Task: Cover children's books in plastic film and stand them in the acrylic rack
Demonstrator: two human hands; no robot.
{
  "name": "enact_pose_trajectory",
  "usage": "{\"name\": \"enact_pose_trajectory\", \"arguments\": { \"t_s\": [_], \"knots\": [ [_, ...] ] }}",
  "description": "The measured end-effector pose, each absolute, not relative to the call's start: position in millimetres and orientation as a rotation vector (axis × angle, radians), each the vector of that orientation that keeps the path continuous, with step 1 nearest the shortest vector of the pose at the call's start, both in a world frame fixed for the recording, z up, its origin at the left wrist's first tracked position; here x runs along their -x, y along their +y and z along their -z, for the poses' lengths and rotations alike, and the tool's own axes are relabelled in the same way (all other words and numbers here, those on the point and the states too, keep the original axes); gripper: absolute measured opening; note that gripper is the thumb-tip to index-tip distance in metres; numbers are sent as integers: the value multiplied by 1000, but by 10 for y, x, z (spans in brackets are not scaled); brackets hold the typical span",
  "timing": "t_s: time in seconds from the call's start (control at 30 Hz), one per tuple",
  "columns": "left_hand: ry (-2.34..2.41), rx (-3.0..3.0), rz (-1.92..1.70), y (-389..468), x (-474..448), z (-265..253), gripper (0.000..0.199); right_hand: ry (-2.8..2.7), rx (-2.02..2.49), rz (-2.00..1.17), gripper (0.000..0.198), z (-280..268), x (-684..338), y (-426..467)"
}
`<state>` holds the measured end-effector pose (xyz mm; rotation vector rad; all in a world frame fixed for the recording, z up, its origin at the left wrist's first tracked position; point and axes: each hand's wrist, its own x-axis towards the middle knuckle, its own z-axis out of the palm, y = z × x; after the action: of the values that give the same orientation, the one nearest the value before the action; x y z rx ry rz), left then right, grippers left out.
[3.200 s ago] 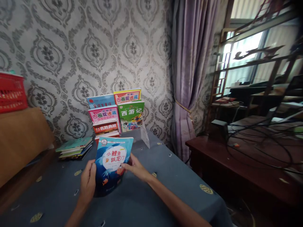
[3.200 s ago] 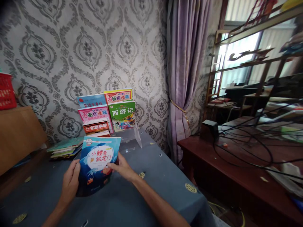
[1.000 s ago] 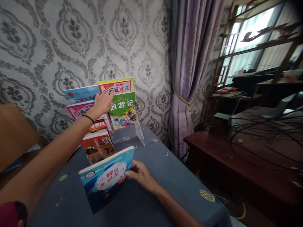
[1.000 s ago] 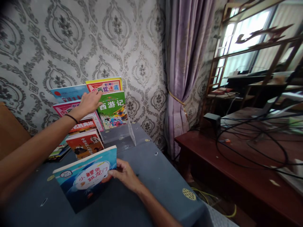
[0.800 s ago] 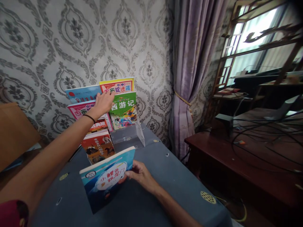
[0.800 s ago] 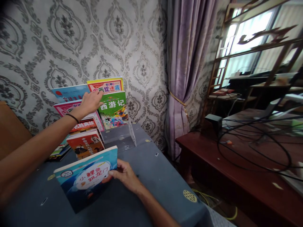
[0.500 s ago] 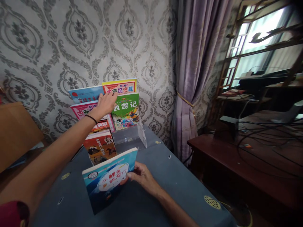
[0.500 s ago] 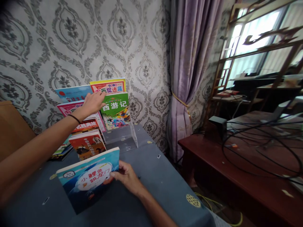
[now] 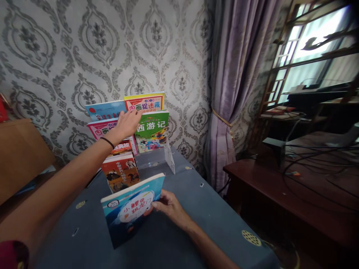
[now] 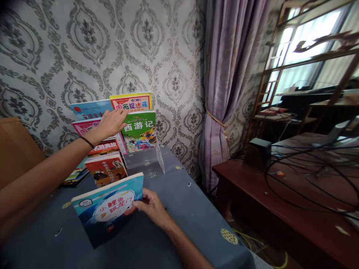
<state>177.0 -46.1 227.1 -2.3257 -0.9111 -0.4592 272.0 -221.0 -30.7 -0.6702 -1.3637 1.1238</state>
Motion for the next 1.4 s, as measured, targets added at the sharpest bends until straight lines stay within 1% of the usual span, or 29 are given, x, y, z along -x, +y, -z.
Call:
{"name": "enact_pose_trajectory", "arguments": {
  "t_s": [0.2,0.33,0.4,0.47,0.6,0.67,0.7,0.77,0.8,0.83,0.97,1.03,1.13,1.27,1.4],
  "knots": [
    [-858,2329,526,-528,-1701,-2290,44,-1346,673,-1130,38,332,-2715,-2205],
    [-705,2396,734,-785,-1499,-2217,35,-1331,667,-1115,37,327,-2719,-2210],
    [-670,2542,925,-961,-1320,-2107,31,-1324,664,-1118,37,317,-2719,-2219],
    [-713,2753,1201,-1128,-1097,-1936,35,-1323,668,-1125,37,313,-2716,-2225],
    [-900,3204,1846,-1353,-618,-1398,56,-1312,708,-1110,39,340,-2710,-2214],
    [-1011,3260,2138,-1420,-402,-1041,71,-1310,731,-1079,40,358,-2709,-2204],
    [-1093,3230,2243,-1451,-304,-851,73,-1315,738,-1070,40,362,-2709,-2201],
    [-1195,3256,2238,-1524,-137,-483,80,-1326,751,-1063,40,360,-2706,-2202],
    [-1284,3278,2171,-1569,-71,-319,83,-1331,759,-1059,39,354,-2704,-2205],
    [-1370,3300,2056,-1620,-20,-177,82,-1334,767,-1052,40,347,-2701,-2208],
    [-1611,3182,1446,-1825,47,140,52,-1333,799,-1023,41,339,-2690,-2209],
    [-1618,3132,1260,-1884,32,185,43,-1340,814,-1017,40,360,-2688,-2200],
    [-1600,3109,1161,-1909,21,195,43,-1375,844,-1015,39,409,-2679,-2185],
    [-1614,3101,1172,-1920,39,192,43,-1411,869,-1051,41,443,-2645,-2190],
    [-1606,3108,1184,-1932,84,288,44,-1424,877,-1023,39,431,-2608,-2226]
  ]
}}
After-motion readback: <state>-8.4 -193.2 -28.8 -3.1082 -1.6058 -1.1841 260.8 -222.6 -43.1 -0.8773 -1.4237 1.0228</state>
